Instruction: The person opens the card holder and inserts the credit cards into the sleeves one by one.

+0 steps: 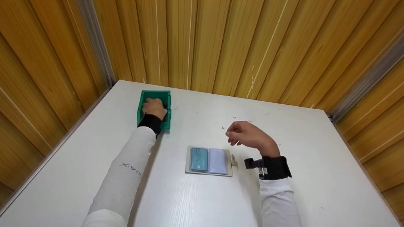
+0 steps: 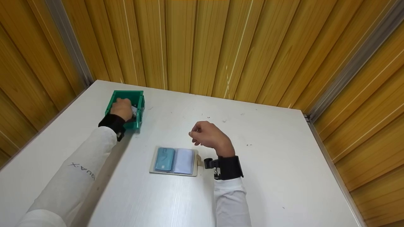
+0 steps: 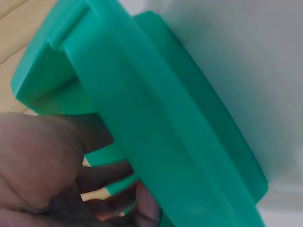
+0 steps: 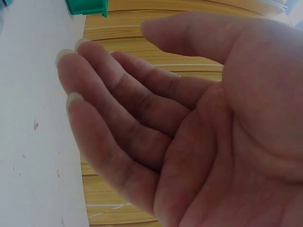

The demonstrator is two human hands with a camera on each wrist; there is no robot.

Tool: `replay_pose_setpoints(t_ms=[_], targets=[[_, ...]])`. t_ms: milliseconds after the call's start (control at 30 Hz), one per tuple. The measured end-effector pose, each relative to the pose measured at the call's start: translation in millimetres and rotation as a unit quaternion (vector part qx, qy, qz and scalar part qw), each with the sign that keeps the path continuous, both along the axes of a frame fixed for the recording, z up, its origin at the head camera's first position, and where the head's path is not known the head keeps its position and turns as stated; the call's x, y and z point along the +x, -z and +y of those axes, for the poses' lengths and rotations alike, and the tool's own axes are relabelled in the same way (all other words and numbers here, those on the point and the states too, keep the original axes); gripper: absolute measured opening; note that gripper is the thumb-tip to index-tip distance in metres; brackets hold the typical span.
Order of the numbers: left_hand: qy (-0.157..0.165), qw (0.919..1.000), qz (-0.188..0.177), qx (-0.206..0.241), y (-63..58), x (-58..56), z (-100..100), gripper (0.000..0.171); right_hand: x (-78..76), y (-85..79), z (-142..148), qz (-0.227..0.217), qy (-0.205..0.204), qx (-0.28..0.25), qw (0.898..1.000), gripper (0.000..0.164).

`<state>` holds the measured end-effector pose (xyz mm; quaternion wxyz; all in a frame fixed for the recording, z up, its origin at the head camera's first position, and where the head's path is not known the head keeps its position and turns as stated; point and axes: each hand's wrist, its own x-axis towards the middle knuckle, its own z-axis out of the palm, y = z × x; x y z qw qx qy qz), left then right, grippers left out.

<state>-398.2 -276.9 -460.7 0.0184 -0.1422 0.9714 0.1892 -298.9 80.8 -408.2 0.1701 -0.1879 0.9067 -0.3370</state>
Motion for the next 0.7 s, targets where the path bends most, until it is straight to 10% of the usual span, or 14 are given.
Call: replay_pose_setpoints(t_ms=[267,700], targets=[[-0.001,0.9991,0.038,-0.019,3.6,-0.7,10.5,0.031,-0.8,0.5,3.6,0.003,-0.008,0.003,1.000,0.029],[-0.021,0.9773,0.133,0.163,-3.4,15.2,-5.5,0.036,-2.4,3.1,-3.3,-0.025,-0.007,-0.003,1.000,0.029]])
